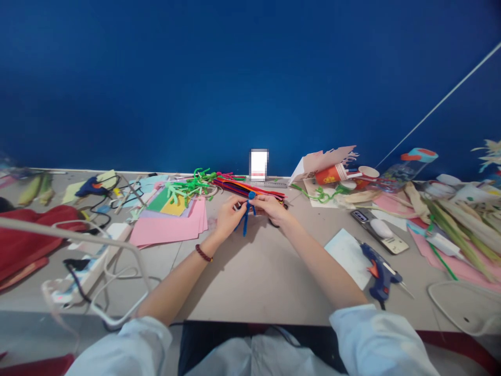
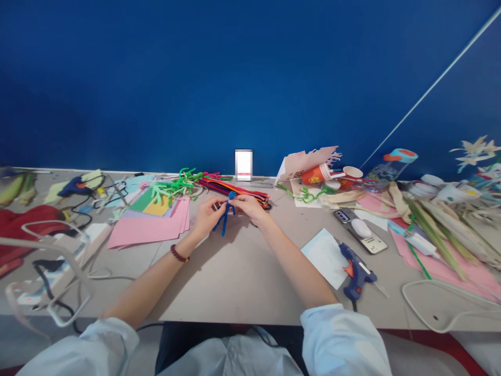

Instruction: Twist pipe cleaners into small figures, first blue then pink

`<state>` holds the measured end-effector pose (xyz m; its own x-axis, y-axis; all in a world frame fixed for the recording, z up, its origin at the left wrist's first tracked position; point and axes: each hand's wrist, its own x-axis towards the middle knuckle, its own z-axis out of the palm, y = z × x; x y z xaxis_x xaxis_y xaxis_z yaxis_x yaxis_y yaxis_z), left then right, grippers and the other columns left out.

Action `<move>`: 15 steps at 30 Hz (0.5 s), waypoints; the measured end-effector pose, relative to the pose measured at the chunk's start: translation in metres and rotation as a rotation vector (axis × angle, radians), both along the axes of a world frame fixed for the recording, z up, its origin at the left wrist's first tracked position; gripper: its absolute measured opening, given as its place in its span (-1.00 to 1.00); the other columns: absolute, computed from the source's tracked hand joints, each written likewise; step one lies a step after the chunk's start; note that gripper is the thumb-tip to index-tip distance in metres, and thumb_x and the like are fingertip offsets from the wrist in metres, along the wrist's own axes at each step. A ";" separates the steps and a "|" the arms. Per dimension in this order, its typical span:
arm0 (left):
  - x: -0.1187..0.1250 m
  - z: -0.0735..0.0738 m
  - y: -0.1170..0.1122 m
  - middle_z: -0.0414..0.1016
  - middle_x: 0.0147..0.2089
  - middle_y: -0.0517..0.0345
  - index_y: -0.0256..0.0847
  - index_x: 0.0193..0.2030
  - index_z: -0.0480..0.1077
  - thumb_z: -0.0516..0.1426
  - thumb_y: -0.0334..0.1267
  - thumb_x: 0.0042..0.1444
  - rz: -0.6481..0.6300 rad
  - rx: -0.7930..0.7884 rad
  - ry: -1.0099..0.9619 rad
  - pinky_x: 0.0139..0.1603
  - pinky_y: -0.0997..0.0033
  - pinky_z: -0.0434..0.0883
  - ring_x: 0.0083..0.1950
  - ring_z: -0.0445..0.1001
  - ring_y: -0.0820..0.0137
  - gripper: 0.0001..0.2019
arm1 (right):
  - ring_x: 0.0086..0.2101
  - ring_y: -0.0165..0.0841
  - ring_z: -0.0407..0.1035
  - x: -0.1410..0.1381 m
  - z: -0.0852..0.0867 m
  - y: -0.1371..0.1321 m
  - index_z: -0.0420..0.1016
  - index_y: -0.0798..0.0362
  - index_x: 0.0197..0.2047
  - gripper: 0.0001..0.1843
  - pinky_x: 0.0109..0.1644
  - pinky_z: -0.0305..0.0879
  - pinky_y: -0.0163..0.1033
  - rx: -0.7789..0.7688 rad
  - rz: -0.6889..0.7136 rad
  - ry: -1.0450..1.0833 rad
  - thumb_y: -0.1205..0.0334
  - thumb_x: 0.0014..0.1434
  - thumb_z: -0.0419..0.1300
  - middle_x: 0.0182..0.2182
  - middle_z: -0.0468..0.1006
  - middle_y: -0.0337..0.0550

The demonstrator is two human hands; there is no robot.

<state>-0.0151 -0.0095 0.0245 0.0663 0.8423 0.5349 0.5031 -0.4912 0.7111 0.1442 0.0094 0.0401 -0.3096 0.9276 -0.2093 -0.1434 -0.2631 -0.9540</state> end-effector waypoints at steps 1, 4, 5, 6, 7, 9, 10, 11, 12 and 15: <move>0.000 0.000 0.001 0.41 -0.38 0.18 -0.21 -0.36 0.44 0.12 -0.33 0.06 0.003 0.028 0.007 -0.38 0.48 0.28 -0.37 0.35 0.46 -0.93 | -0.53 -0.49 0.38 -0.001 -0.001 0.000 0.41 0.11 -0.52 -0.67 -0.45 0.30 -0.39 0.014 -0.013 -0.005 0.10 -0.22 0.42 -0.56 0.50 -0.25; 0.000 -0.003 0.002 0.41 -0.40 0.18 -0.21 -0.40 0.43 0.13 -0.33 0.07 0.023 0.084 0.007 -0.32 0.45 0.30 -0.34 0.36 0.44 -0.93 | -0.53 -0.47 0.38 -0.006 -0.003 0.000 0.40 0.10 -0.52 -0.66 -0.44 0.32 -0.37 0.036 -0.060 0.003 0.11 -0.26 0.43 -0.57 0.49 -0.26; 0.001 -0.004 0.002 0.41 -0.41 0.19 -0.21 -0.42 0.42 0.12 -0.33 0.07 0.032 0.088 0.001 -0.32 0.45 0.30 -0.34 0.36 0.44 -0.92 | -0.53 -0.46 0.38 -0.008 -0.004 0.000 0.40 0.10 -0.53 -0.66 -0.44 0.32 -0.35 0.034 -0.079 0.006 0.11 -0.26 0.43 -0.58 0.48 -0.27; 0.002 -0.004 0.002 0.40 -0.42 0.19 -0.21 -0.43 0.41 0.12 -0.34 0.07 0.038 0.088 -0.008 -0.32 0.45 0.31 -0.35 0.35 0.44 -0.92 | -0.54 -0.46 0.38 -0.010 -0.004 0.000 0.39 0.10 -0.53 -0.66 -0.43 0.33 -0.34 0.030 -0.101 0.010 0.13 -0.27 0.43 -0.59 0.48 -0.27; 0.003 -0.005 0.001 0.40 -0.42 0.19 -0.21 -0.42 0.41 0.11 -0.35 0.07 0.039 0.085 -0.018 -0.32 0.45 0.31 -0.36 0.35 0.44 -0.91 | -0.54 -0.46 0.38 -0.011 -0.004 0.000 0.38 0.10 -0.54 -0.67 -0.43 0.32 -0.33 0.026 -0.124 0.015 0.14 -0.27 0.43 -0.60 0.47 -0.27; 0.006 -0.006 -0.001 0.42 -0.38 0.17 -0.21 -0.36 0.42 0.11 -0.36 0.06 0.025 0.074 -0.024 -0.29 0.44 0.34 -0.34 0.36 0.44 -0.93 | -0.56 -0.46 0.36 -0.013 -0.005 0.000 0.35 0.09 -0.56 -0.67 -0.44 0.31 -0.33 0.018 -0.171 0.028 0.15 -0.26 0.43 -0.62 0.46 -0.28; 0.007 -0.006 -0.003 0.43 -0.34 0.15 -0.21 -0.31 0.43 0.11 -0.36 0.06 0.018 0.064 -0.016 -0.27 0.43 0.35 -0.31 0.37 0.43 -0.92 | -0.56 -0.47 0.36 -0.013 -0.005 0.000 0.34 0.09 -0.56 -0.66 -0.43 0.30 -0.33 0.013 -0.194 0.040 0.15 -0.26 0.42 -0.62 0.46 -0.28; 0.009 -0.005 -0.004 0.44 -0.30 0.13 -0.21 -0.25 0.43 0.12 -0.35 0.05 0.017 0.056 0.000 -0.24 0.41 0.36 -0.28 0.38 0.42 -0.88 | -0.56 -0.46 0.35 -0.012 -0.006 0.000 0.33 0.08 -0.56 -0.66 -0.43 0.30 -0.32 0.006 -0.212 0.053 0.14 -0.26 0.42 -0.62 0.46 -0.29; 0.010 -0.005 -0.006 0.44 -0.26 0.11 -0.22 -0.19 0.42 0.14 -0.33 0.05 0.019 0.051 0.019 -0.21 0.39 0.37 -0.25 0.39 0.40 -0.83 | -0.55 -0.46 0.36 -0.012 -0.006 0.001 0.33 0.08 -0.56 -0.65 -0.42 0.30 -0.31 -0.001 -0.224 0.067 0.14 -0.26 0.42 -0.61 0.46 -0.29; 0.011 -0.004 -0.008 0.44 -0.18 0.06 -0.22 -0.10 0.40 0.15 -0.29 0.06 0.027 0.069 0.076 -0.10 0.33 0.38 -0.14 0.41 0.35 -0.76 | -0.52 -0.45 0.37 -0.010 -0.006 0.002 0.34 0.07 -0.55 -0.65 -0.39 0.30 -0.32 -0.029 -0.218 0.115 0.13 -0.28 0.43 -0.58 0.47 -0.29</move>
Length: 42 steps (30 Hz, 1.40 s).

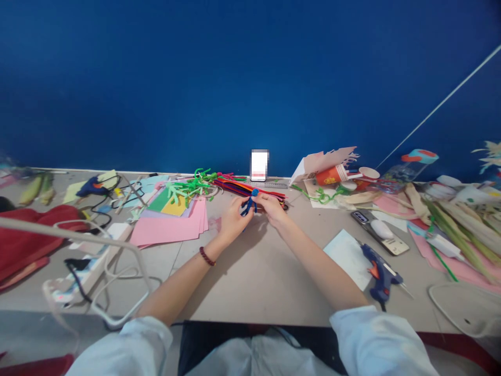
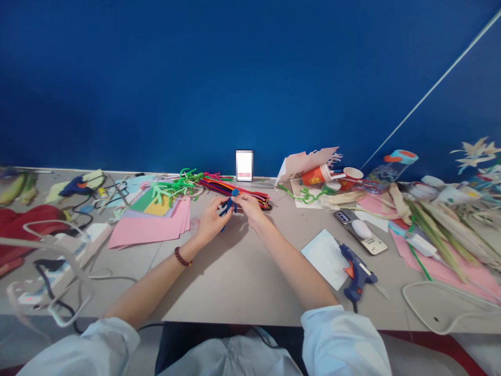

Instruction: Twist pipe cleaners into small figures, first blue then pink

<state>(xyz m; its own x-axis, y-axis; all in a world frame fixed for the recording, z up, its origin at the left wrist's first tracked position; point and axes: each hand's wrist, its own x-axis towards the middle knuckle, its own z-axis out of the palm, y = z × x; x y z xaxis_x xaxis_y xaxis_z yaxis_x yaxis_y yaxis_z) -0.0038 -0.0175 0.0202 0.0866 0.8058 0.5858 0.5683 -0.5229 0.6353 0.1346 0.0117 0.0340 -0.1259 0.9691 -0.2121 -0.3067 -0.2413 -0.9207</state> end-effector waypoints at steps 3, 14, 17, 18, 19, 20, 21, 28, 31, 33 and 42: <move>-0.003 -0.001 0.002 0.44 -0.14 0.04 -0.21 -0.07 0.42 0.14 -0.27 0.09 0.011 0.024 -0.001 -0.04 0.31 0.38 -0.09 0.42 0.34 -0.75 | -0.53 -0.50 0.33 0.002 0.001 0.001 0.36 0.06 -0.52 -0.66 -0.42 0.26 -0.37 -0.039 0.066 0.073 0.16 -0.28 0.44 -0.58 0.46 -0.32; -0.007 -0.008 0.010 0.51 -0.15 0.06 -0.17 -0.12 0.47 0.11 -0.32 0.11 -0.036 -0.008 -0.138 -0.09 0.31 0.44 -0.13 0.47 0.36 -0.80 | -0.46 -0.51 0.39 0.009 -0.005 0.005 0.56 0.04 -0.29 -0.71 -0.27 0.34 -0.37 0.055 0.217 0.124 0.21 -0.16 0.41 -0.42 0.55 -0.26; -0.008 -0.005 0.010 0.50 -0.20 0.07 -0.18 -0.19 0.46 0.14 -0.28 0.09 -0.002 -0.012 -0.183 -0.14 0.33 0.43 -0.18 0.46 0.36 -0.85 | -0.44 -0.49 0.40 0.008 -0.007 0.005 0.58 0.04 -0.29 -0.69 -0.26 0.34 -0.35 0.084 0.196 0.099 0.18 -0.17 0.41 -0.44 0.55 -0.26; -0.008 -0.004 0.009 0.49 -0.22 0.08 -0.19 -0.21 0.45 0.14 -0.28 0.09 0.006 -0.008 -0.190 -0.15 0.34 0.42 -0.19 0.46 0.36 -0.87 | -0.43 -0.49 0.40 0.008 -0.007 0.005 0.58 0.03 -0.29 -0.69 -0.26 0.34 -0.36 0.097 0.187 0.092 0.17 -0.18 0.41 -0.45 0.55 -0.26; -0.008 -0.003 0.009 0.48 -0.24 0.08 -0.19 -0.24 0.44 0.15 -0.28 0.08 0.012 -0.002 -0.193 -0.17 0.34 0.42 -0.19 0.45 0.37 -0.89 | -0.42 -0.49 0.40 0.007 -0.007 0.005 0.59 0.03 -0.29 -0.69 -0.26 0.34 -0.36 0.110 0.180 0.086 0.16 -0.18 0.41 -0.44 0.55 -0.25; -0.007 -0.002 0.008 0.48 -0.25 0.09 -0.20 -0.25 0.43 0.15 -0.28 0.08 0.013 0.004 -0.192 -0.18 0.36 0.41 -0.20 0.44 0.37 -0.90 | -0.42 -0.48 0.40 0.007 -0.007 0.005 0.59 0.02 -0.29 -0.68 -0.26 0.34 -0.36 0.122 0.175 0.081 0.14 -0.19 0.41 -0.43 0.56 -0.25; -0.007 0.000 0.008 0.47 -0.25 0.09 -0.20 -0.27 0.43 0.15 -0.28 0.08 0.014 0.010 -0.188 -0.21 0.37 0.40 -0.20 0.44 0.38 -0.91 | -0.41 -0.48 0.40 0.006 -0.006 0.004 0.59 0.02 -0.29 -0.67 -0.26 0.34 -0.35 0.132 0.171 0.075 0.13 -0.19 0.41 -0.41 0.56 -0.24; -0.004 0.008 0.005 0.44 -0.07 0.02 -0.20 -0.32 0.40 0.15 -0.32 0.07 0.029 0.043 -0.198 -0.25 0.40 0.38 -0.05 0.42 0.34 -0.96 | -0.36 -0.40 0.43 0.000 -0.007 0.002 0.60 0.02 -0.29 -0.58 -0.17 0.37 -0.24 0.222 0.119 0.049 0.05 -0.28 0.43 -0.33 0.60 -0.20; -0.004 0.008 0.005 0.42 -0.06 0.02 -0.20 -0.31 0.40 0.15 -0.32 0.08 0.020 0.061 -0.194 -0.23 0.39 0.39 -0.03 0.41 0.34 -0.96 | -0.37 -0.40 0.44 0.000 -0.011 0.005 0.61 0.02 -0.32 -0.64 -0.10 0.34 -0.20 0.260 0.128 0.060 0.08 -0.25 0.42 -0.38 0.59 -0.23; -0.004 0.008 0.005 0.43 -0.07 0.02 -0.19 -0.31 0.41 0.15 -0.32 0.08 0.015 0.076 -0.192 -0.21 0.37 0.39 -0.03 0.41 0.34 -0.96 | -0.36 -0.41 0.43 0.001 -0.014 0.007 0.61 0.02 -0.34 -0.68 -0.07 0.30 -0.21 0.298 0.114 0.051 0.10 -0.22 0.42 -0.42 0.59 -0.25; -0.003 0.007 0.004 0.45 -0.12 0.03 -0.20 -0.34 0.41 0.15 -0.32 0.06 0.013 0.053 -0.227 -0.26 0.39 0.39 -0.09 0.44 0.35 -0.97 | -0.28 -0.34 0.43 0.002 -0.020 0.011 0.60 0.04 -0.33 -0.68 -0.04 0.26 -0.19 0.352 0.090 -0.041 0.07 -0.19 0.39 -0.41 0.59 -0.21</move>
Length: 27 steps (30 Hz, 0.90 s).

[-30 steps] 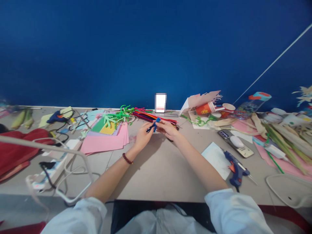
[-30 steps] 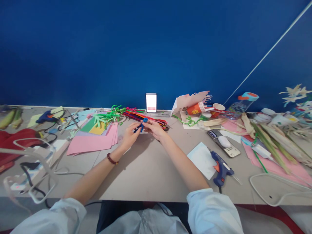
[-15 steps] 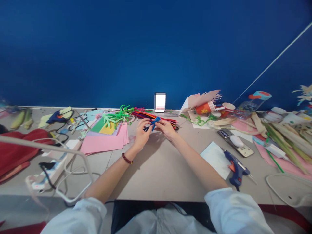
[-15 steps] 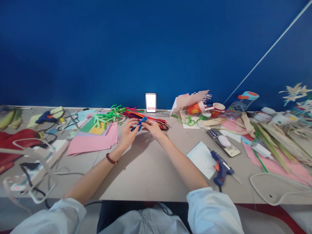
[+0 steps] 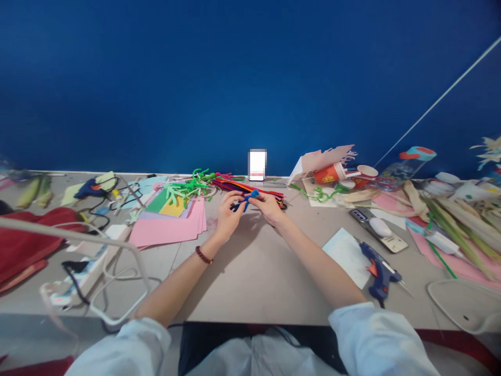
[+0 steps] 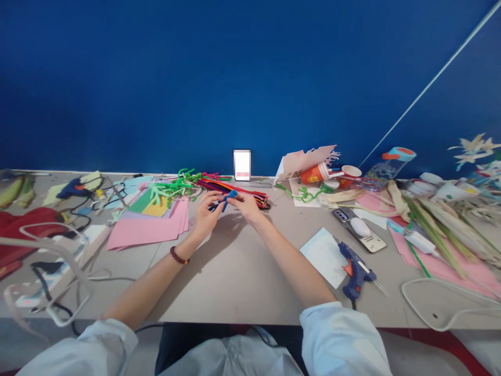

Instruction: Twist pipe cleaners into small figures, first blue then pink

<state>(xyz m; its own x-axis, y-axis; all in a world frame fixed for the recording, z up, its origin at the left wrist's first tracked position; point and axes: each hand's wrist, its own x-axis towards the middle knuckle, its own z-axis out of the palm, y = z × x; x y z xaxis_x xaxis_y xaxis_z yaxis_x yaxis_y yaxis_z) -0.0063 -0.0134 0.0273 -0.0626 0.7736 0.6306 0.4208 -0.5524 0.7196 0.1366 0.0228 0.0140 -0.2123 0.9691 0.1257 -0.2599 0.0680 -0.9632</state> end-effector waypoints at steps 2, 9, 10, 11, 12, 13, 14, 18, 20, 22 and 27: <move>0.001 0.001 -0.001 0.45 -0.13 0.03 -0.20 -0.35 0.41 0.16 -0.33 0.05 -0.003 0.000 -0.007 -0.28 0.40 0.38 -0.10 0.44 0.36 -0.98 | -0.30 -0.34 0.43 0.000 0.001 -0.001 0.60 0.04 -0.34 -0.68 -0.04 0.27 -0.18 -0.004 -0.001 0.004 0.07 -0.21 0.40 -0.40 0.59 -0.21; 0.001 0.001 -0.001 0.47 -0.15 0.03 -0.20 -0.34 0.41 0.15 -0.29 0.06 0.003 -0.030 -0.015 -0.27 0.40 0.38 -0.10 0.44 0.35 -0.95 | -0.27 -0.34 0.44 -0.001 0.007 -0.004 0.60 0.02 -0.34 -0.70 -0.05 0.26 -0.20 -0.018 0.050 0.046 0.08 -0.18 0.39 -0.37 0.59 -0.20; 0.001 0.000 -0.001 0.47 -0.16 0.04 -0.20 -0.34 0.40 0.15 -0.28 0.06 0.005 -0.036 -0.020 -0.25 0.39 0.38 -0.11 0.44 0.35 -0.94 | -0.26 -0.35 0.44 -0.001 0.008 -0.005 0.59 0.02 -0.33 -0.70 -0.06 0.27 -0.21 -0.026 0.070 0.060 0.08 -0.17 0.38 -0.36 0.59 -0.20; 0.000 0.000 -0.001 0.48 -0.18 0.05 -0.20 -0.33 0.40 0.15 -0.27 0.07 0.005 -0.045 -0.029 -0.25 0.40 0.38 -0.13 0.44 0.36 -0.93 | -0.26 -0.35 0.45 -0.001 0.009 -0.006 0.59 0.01 -0.31 -0.70 -0.07 0.27 -0.21 -0.038 0.090 0.074 0.07 -0.16 0.38 -0.35 0.59 -0.20; 0.000 -0.001 -0.001 0.48 -0.21 0.07 -0.20 -0.32 0.40 0.15 -0.26 0.07 0.000 -0.058 -0.042 -0.25 0.40 0.38 -0.15 0.45 0.37 -0.93 | -0.27 -0.36 0.45 -0.001 0.010 -0.006 0.59 0.00 -0.30 -0.69 -0.08 0.28 -0.22 -0.052 0.106 0.087 0.07 -0.16 0.38 -0.34 0.59 -0.20; 0.000 -0.001 0.000 0.48 -0.23 0.08 -0.20 -0.31 0.41 0.15 -0.25 0.07 -0.010 -0.076 -0.059 -0.25 0.41 0.38 -0.18 0.45 0.38 -0.91 | -0.28 -0.36 0.45 0.000 0.010 -0.006 0.59 0.00 -0.30 -0.68 -0.09 0.29 -0.22 -0.067 0.116 0.100 0.07 -0.16 0.38 -0.34 0.59 -0.21; 0.000 -0.001 0.000 0.48 -0.26 0.10 -0.20 -0.31 0.41 0.14 -0.23 0.08 -0.024 -0.100 -0.085 -0.26 0.41 0.38 -0.21 0.45 0.39 -0.90 | -0.30 -0.37 0.45 0.000 0.011 -0.006 0.58 0.00 -0.30 -0.67 -0.09 0.29 -0.23 -0.085 0.117 0.109 0.06 -0.17 0.39 -0.35 0.59 -0.21; 0.000 -0.001 0.004 0.48 -0.29 0.12 -0.20 -0.29 0.40 0.14 -0.19 0.08 -0.131 -0.231 -0.252 -0.29 0.43 0.39 -0.30 0.45 0.44 -0.86 | -0.39 -0.41 0.43 0.004 0.010 -0.003 0.58 0.01 -0.33 -0.66 -0.17 0.32 -0.28 -0.133 0.055 0.137 0.07 -0.22 0.41 -0.42 0.58 -0.24; 0.001 -0.003 0.006 0.49 -0.29 0.12 -0.20 -0.25 0.39 0.18 -0.18 0.03 -0.215 -0.304 -0.319 -0.31 0.44 0.41 -0.32 0.46 0.45 -0.81 | -0.41 -0.43 0.41 0.006 0.010 -0.002 0.57 0.02 -0.34 -0.68 -0.23 0.32 -0.31 -0.135 0.025 0.137 0.08 -0.22 0.40 -0.43 0.57 -0.25; 0.003 -0.006 0.007 0.49 -0.31 0.13 -0.21 -0.22 0.37 0.24 -0.17 -0.06 -0.292 -0.371 -0.353 -0.33 0.44 0.41 -0.32 0.47 0.44 -0.73 | -0.45 -0.44 0.40 0.006 0.008 -0.002 0.57 0.03 -0.35 -0.69 -0.28 0.31 -0.32 -0.139 0.019 0.105 0.09 -0.20 0.39 -0.45 0.57 -0.25; 0.006 -0.014 0.008 0.48 -0.37 0.16 -0.22 -0.25 0.36 0.26 -0.16 -0.11 -0.309 -0.506 -0.418 -0.42 0.49 0.39 -0.36 0.47 0.45 -0.70 | -0.51 -0.43 0.36 0.001 0.003 -0.003 0.53 0.06 -0.39 -0.70 -0.35 0.30 -0.31 -0.165 -0.006 0.022 0.12 -0.24 0.38 -0.53 0.53 -0.27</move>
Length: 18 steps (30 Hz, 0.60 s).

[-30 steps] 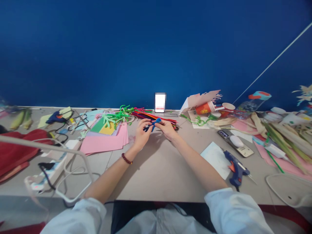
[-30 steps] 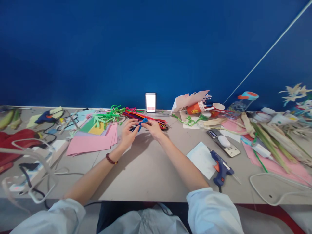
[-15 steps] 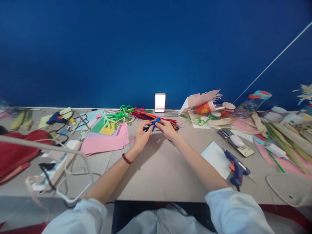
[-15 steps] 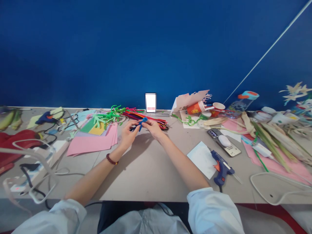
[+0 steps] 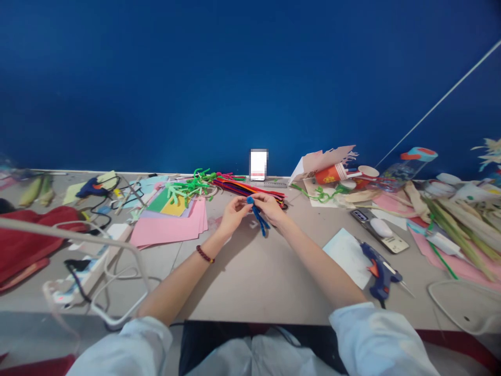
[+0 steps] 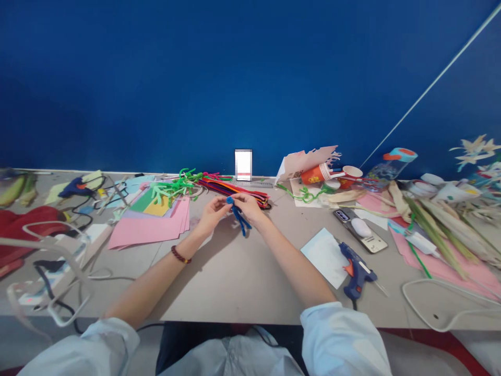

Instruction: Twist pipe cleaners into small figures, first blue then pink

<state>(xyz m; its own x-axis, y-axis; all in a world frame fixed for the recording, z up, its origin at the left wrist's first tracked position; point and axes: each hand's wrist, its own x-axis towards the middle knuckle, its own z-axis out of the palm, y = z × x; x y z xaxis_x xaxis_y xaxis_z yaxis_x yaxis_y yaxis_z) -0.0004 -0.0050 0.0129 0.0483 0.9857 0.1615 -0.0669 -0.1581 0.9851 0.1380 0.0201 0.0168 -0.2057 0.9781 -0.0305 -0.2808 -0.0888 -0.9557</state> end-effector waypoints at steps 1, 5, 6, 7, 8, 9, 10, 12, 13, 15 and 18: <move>0.000 -0.001 0.000 0.48 -0.37 0.16 -0.23 -0.25 0.37 0.26 -0.15 -0.10 0.004 -0.028 -0.007 -0.44 0.50 0.38 -0.37 0.47 0.45 -0.71 | -0.51 -0.43 0.37 -0.001 -0.001 0.000 0.53 0.06 -0.39 -0.71 -0.34 0.31 -0.30 0.003 -0.006 -0.005 0.12 -0.24 0.38 -0.53 0.53 -0.27; -0.003 0.000 0.002 0.48 -0.34 0.15 -0.23 -0.24 0.39 0.25 -0.15 -0.10 -0.002 -0.082 -0.055 -0.48 0.54 0.34 -0.39 0.46 0.48 -0.71 | -0.47 -0.43 0.40 0.001 0.000 0.000 0.53 0.08 -0.37 -0.71 -0.29 0.32 -0.30 0.006 0.007 -0.002 0.12 -0.20 0.37 -0.48 0.55 -0.25; -0.003 0.000 0.002 0.48 -0.34 0.15 -0.23 -0.25 0.40 0.25 -0.15 -0.11 0.000 -0.090 -0.071 -0.49 0.54 0.34 -0.39 0.45 0.49 -0.71 | -0.47 -0.43 0.41 0.002 0.001 0.000 0.53 0.08 -0.36 -0.70 -0.28 0.32 -0.30 -0.002 0.021 0.002 0.12 -0.19 0.37 -0.47 0.55 -0.24; -0.004 -0.001 0.003 0.48 -0.33 0.16 -0.23 -0.26 0.40 0.26 -0.16 -0.12 0.005 -0.101 -0.086 -0.49 0.55 0.34 -0.40 0.44 0.50 -0.71 | -0.46 -0.43 0.42 0.003 0.002 -0.001 0.53 0.08 -0.34 -0.69 -0.28 0.33 -0.30 -0.015 0.041 0.002 0.13 -0.18 0.37 -0.46 0.56 -0.24; -0.005 -0.001 0.004 0.47 -0.33 0.16 -0.23 -0.27 0.40 0.27 -0.16 -0.13 0.010 -0.116 -0.101 -0.50 0.55 0.33 -0.41 0.43 0.51 -0.72 | -0.44 -0.42 0.43 0.004 0.003 -0.001 0.53 0.07 -0.31 -0.68 -0.27 0.34 -0.30 -0.028 0.066 -0.002 0.13 -0.18 0.37 -0.44 0.56 -0.23; -0.006 -0.002 0.005 0.47 -0.33 0.16 -0.23 -0.27 0.41 0.27 -0.17 -0.13 0.012 -0.131 -0.118 -0.50 0.55 0.33 -0.41 0.43 0.51 -0.72 | -0.43 -0.42 0.44 0.005 0.004 -0.002 0.53 0.07 -0.29 -0.67 -0.28 0.34 -0.30 -0.038 0.089 -0.014 0.15 -0.18 0.38 -0.43 0.57 -0.22; -0.007 -0.004 0.006 0.47 -0.32 0.15 -0.23 -0.27 0.41 0.27 -0.17 -0.14 0.010 -0.147 -0.136 -0.50 0.55 0.34 -0.42 0.43 0.51 -0.72 | -0.41 -0.41 0.44 0.006 0.005 -0.003 0.52 0.06 -0.26 -0.65 -0.28 0.35 -0.30 -0.044 0.106 -0.032 0.17 -0.18 0.38 -0.41 0.57 -0.22; -0.007 -0.007 0.007 0.47 -0.33 0.16 -0.23 -0.26 0.40 0.28 -0.15 -0.14 0.000 -0.176 -0.174 -0.49 0.52 0.36 -0.42 0.43 0.50 -0.70 | -0.39 -0.40 0.45 0.006 0.006 -0.004 0.52 0.05 -0.24 -0.63 -0.29 0.36 -0.30 -0.045 0.109 -0.076 0.21 -0.19 0.39 -0.40 0.57 -0.21; -0.007 -0.008 0.008 0.47 -0.35 0.17 -0.22 -0.25 0.39 0.28 -0.14 -0.14 -0.003 -0.188 -0.191 -0.48 0.50 0.37 -0.43 0.43 0.49 -0.68 | -0.39 -0.40 0.46 0.006 0.006 -0.004 0.52 0.05 -0.24 -0.63 -0.29 0.36 -0.30 -0.043 0.099 -0.091 0.23 -0.20 0.39 -0.41 0.57 -0.21; -0.007 -0.010 0.009 0.45 -0.39 0.19 -0.22 -0.24 0.36 0.28 -0.11 -0.14 -0.008 -0.209 -0.210 -0.47 0.49 0.38 -0.45 0.43 0.50 -0.66 | -0.40 -0.40 0.45 0.006 0.005 -0.003 0.51 0.06 -0.27 -0.67 -0.30 0.38 -0.30 -0.041 0.065 -0.100 0.25 -0.19 0.39 -0.43 0.56 -0.22; -0.007 -0.010 0.009 0.44 -0.42 0.19 -0.23 -0.23 0.36 0.29 -0.12 -0.16 -0.025 -0.213 -0.174 -0.45 0.50 0.37 -0.43 0.44 0.48 -0.63 | -0.45 -0.42 0.44 0.005 0.003 -0.001 0.50 0.07 -0.32 -0.72 -0.33 0.40 -0.31 -0.043 0.000 -0.083 0.28 -0.18 0.38 -0.47 0.54 -0.25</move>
